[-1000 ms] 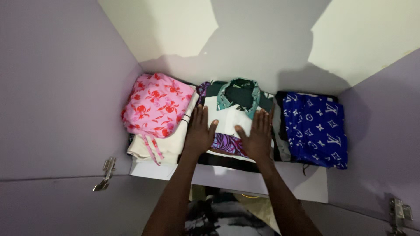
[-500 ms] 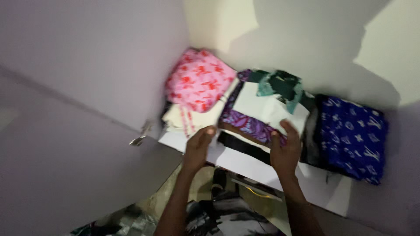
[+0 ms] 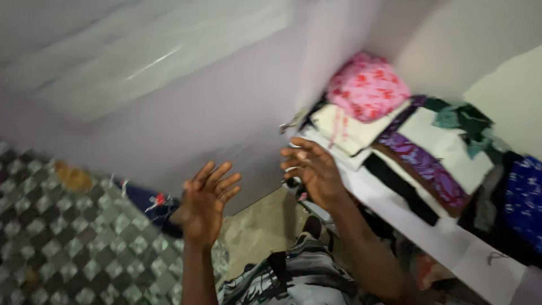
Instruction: The person folds a green shirt and a black garment by hand on a bed and places them into a closet.
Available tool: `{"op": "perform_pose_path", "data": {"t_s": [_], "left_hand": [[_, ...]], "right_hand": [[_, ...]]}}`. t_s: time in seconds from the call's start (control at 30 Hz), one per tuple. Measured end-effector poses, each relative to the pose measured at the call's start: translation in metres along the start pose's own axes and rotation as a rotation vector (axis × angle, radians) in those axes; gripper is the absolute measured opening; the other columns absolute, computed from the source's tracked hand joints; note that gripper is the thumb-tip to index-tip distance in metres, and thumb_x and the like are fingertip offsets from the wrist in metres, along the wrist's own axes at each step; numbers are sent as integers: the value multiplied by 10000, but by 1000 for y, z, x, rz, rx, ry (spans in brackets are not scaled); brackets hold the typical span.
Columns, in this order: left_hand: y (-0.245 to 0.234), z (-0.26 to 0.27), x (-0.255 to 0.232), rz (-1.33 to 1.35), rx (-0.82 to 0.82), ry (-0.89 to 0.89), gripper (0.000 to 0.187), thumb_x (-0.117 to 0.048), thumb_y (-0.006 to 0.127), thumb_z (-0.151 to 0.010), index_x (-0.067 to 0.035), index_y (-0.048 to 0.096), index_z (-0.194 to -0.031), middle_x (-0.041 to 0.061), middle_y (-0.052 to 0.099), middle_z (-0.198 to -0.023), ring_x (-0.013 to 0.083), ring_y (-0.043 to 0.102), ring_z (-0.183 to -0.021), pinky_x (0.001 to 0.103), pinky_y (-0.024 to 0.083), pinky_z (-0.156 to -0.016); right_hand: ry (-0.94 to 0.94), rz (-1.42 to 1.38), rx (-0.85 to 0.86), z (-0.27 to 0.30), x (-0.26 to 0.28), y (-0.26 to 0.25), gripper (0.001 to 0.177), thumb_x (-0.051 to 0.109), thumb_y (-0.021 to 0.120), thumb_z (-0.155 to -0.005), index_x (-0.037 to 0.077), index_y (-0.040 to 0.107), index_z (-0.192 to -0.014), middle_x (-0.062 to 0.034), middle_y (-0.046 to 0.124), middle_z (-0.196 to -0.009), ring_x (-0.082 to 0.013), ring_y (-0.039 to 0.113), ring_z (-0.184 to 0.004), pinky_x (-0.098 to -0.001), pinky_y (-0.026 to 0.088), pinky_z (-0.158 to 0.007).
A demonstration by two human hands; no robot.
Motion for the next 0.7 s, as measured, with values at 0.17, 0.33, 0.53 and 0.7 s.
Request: {"op": "perform_pose_path", "data": {"t_s": [0.17,0.33,0.53,0.7], "left_hand": [[-75,84,-86,167,-113,171,667,-556,381,-1102,-30,498,-1494,253,570,-1451,421,594,-1285,544,488,-1050],[-139,144,-170,143,-204,331,675,-575,431,-1094,-47,503,-1509,231,566,-1470,401,598,-1287,532,498,-1065],[-194,167,-244,178,-250,440,663,-575,458,-1095,-54,530,-1499,214,598,-1458,375,635,-1260,515,521,-1046],[-244,153,-298,187,-325,490,639,-566,469,-1103,-59,556,-1483,178,624,-1420,353,640,-1240,504,528,-1035]], "right_hand": [[175,-134,244,8,-78,132,449,167,619,-1029,6,528,-1438,-203,677,-1265,-260,714,-1030,-407,585,-856],[306,-163,401,20,-143,241,429,162,587,-1046,5,528,-1442,-197,680,-1273,-246,709,-1048,-407,588,-865],[415,-87,548,21,-198,324,455,169,584,-1040,7,495,-1456,-201,680,-1262,-247,706,-1044,-399,582,-834],[478,-2,513,-8,-254,367,455,170,571,-1047,-7,486,-1457,-200,689,-1248,-235,701,-1021,-377,574,-846]]}}
Point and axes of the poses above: each hand's wrist, its own z-axis away from the middle knuckle, its own y-axis out of the palm, x = y × z, the point moved 8 cm from there along -z, towards the middle knuckle
